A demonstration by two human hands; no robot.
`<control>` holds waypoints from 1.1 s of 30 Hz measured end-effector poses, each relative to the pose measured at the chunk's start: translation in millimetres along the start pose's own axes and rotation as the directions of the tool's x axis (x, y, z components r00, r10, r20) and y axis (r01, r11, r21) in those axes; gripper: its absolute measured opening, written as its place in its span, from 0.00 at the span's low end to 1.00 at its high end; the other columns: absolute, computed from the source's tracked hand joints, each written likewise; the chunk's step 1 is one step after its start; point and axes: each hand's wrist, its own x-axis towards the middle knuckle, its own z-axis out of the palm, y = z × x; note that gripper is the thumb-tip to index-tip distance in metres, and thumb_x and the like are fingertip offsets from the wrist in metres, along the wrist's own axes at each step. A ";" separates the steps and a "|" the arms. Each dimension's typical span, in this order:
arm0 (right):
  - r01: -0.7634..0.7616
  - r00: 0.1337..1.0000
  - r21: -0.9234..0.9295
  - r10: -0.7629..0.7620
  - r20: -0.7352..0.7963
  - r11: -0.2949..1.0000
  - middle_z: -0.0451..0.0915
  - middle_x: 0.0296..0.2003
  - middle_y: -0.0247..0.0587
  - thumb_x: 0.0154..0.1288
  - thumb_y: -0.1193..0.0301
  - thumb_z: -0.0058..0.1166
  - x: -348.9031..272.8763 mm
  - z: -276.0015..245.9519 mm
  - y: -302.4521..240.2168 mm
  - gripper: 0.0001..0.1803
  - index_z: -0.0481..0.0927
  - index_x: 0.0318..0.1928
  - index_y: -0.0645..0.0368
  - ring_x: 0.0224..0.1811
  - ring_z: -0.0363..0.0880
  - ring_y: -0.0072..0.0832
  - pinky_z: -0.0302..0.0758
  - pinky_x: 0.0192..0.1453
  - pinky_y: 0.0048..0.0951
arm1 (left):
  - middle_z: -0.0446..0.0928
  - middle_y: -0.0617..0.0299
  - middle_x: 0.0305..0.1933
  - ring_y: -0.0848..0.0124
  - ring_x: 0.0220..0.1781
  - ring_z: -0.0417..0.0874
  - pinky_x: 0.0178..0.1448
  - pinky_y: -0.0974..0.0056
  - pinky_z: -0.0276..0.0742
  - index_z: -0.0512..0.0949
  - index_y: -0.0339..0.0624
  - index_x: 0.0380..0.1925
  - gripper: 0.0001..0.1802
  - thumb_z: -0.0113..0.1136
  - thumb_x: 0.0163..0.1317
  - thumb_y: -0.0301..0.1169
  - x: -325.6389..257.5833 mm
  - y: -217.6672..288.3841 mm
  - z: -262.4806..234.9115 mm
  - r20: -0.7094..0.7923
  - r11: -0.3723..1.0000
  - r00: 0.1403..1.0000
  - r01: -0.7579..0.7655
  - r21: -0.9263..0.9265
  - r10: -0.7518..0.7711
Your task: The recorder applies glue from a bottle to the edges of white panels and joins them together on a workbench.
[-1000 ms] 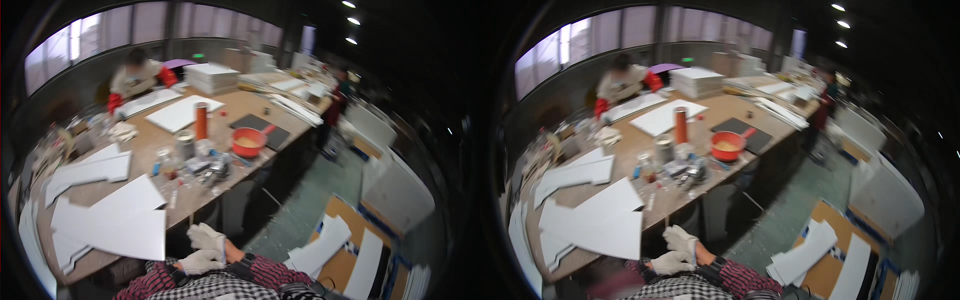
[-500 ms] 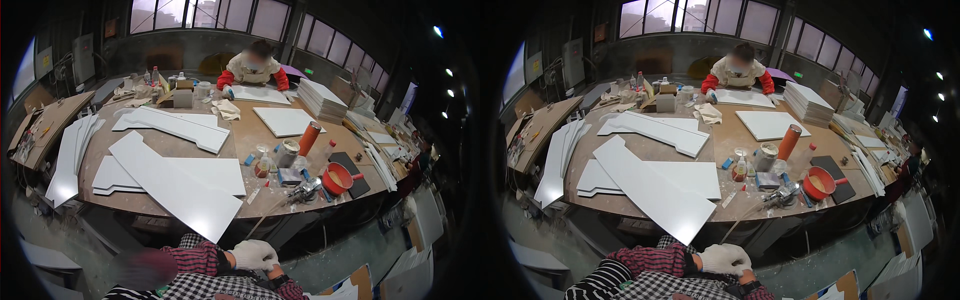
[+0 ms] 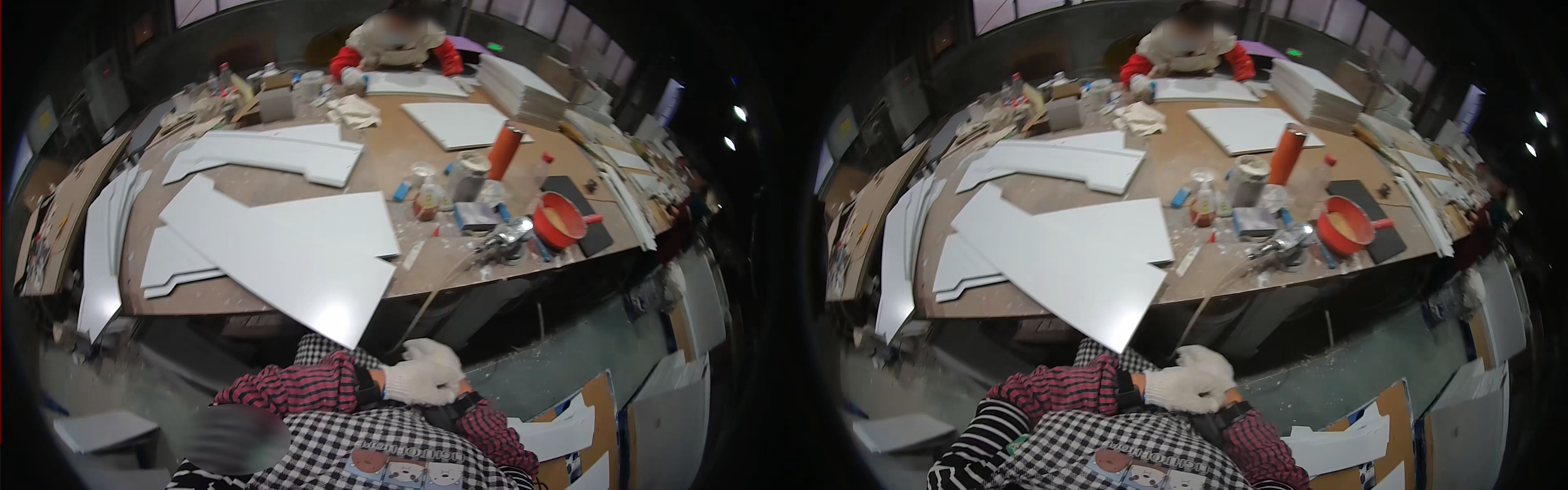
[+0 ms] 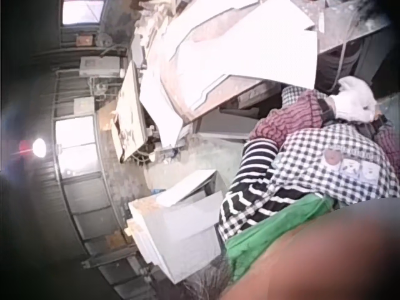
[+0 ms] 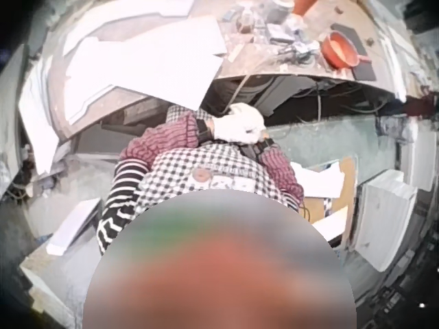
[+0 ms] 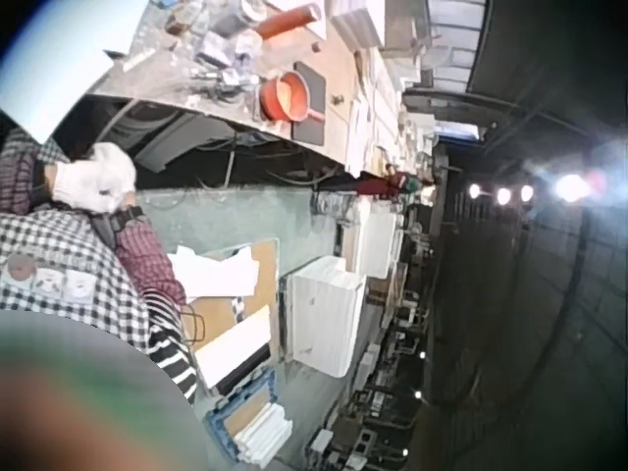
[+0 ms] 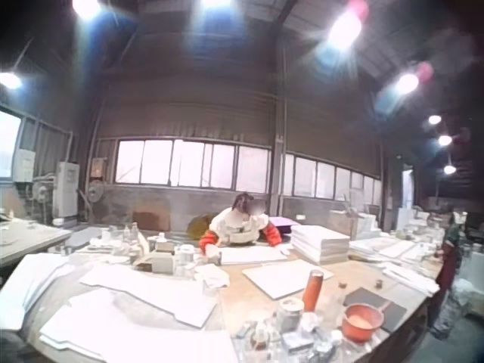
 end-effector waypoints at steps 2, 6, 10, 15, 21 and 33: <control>0.038 0.981 -0.374 -0.107 -0.165 0.927 0.84 0.29 0.44 0.69 0.55 0.48 -11.8 -9.4 -35.4 0.22 0.81 0.37 0.63 0.33 0.84 0.28 0.77 0.37 0.27 | 0.82 0.59 0.35 0.62 0.38 0.83 0.47 0.60 0.77 0.80 0.46 0.37 0.14 0.52 0.64 0.41 -11.9 22.9 -27.9 0.134 0.998 0.990 0.045 0.040 -0.050; -0.181 0.937 -0.109 0.138 -0.320 0.978 0.82 0.23 0.41 0.70 0.57 0.50 -18.9 -47.6 -73.4 0.22 0.80 0.33 0.66 0.27 0.82 0.23 0.75 0.34 0.23 | 0.83 0.57 0.38 0.62 0.42 0.84 0.50 0.58 0.78 0.82 0.49 0.43 0.15 0.54 0.60 0.39 -57.0 14.6 -74.8 -0.243 0.993 0.966 0.071 -0.090 -0.091; -0.064 0.946 0.038 0.073 -0.315 0.997 0.83 0.30 0.41 0.70 0.66 0.53 -15.0 -42.9 -79.5 0.14 0.80 0.41 0.68 0.31 0.82 0.24 0.78 0.37 0.23 | 0.79 0.52 0.52 0.58 0.51 0.81 0.56 0.59 0.76 0.78 0.41 0.51 0.22 0.58 0.58 0.39 -83.1 0.1 -135.4 -0.500 0.879 0.724 0.392 -0.270 -0.476; 0.131 0.979 -0.042 -0.136 -0.152 0.991 0.84 0.43 0.44 0.70 0.69 0.52 -4.7 17.3 -120.5 0.21 0.74 0.58 0.70 0.39 0.83 0.24 0.78 0.45 0.22 | 0.75 0.53 0.56 0.55 0.58 0.75 0.63 0.54 0.67 0.75 0.40 0.54 0.29 0.59 0.57 0.46 -92.6 -87.4 -173.8 -0.755 0.735 0.624 0.605 0.306 -0.200; -0.055 0.998 -0.295 0.049 -0.027 0.954 0.84 0.33 0.43 0.65 0.56 0.55 19.1 44.6 -143.5 0.19 0.83 0.41 0.60 0.36 0.84 0.30 0.77 0.46 0.29 | 0.73 0.57 0.47 0.62 0.56 0.67 0.68 0.50 0.50 0.78 0.46 0.48 0.27 0.58 0.55 0.53 -92.7 -101.8 -175.7 -0.680 0.573 0.719 0.620 0.536 -0.142; -0.187 0.982 0.259 0.189 0.015 0.948 0.79 0.21 0.45 0.71 0.55 0.49 78.2 38.0 -136.0 0.24 0.76 0.33 0.68 0.17 0.76 0.27 0.75 0.24 0.26 | 0.71 0.56 0.48 0.61 0.55 0.66 0.65 0.51 0.52 0.79 0.47 0.50 0.27 0.58 0.55 0.50 -92.9 -94.7 -179.5 -0.627 0.589 0.767 0.571 0.572 -0.134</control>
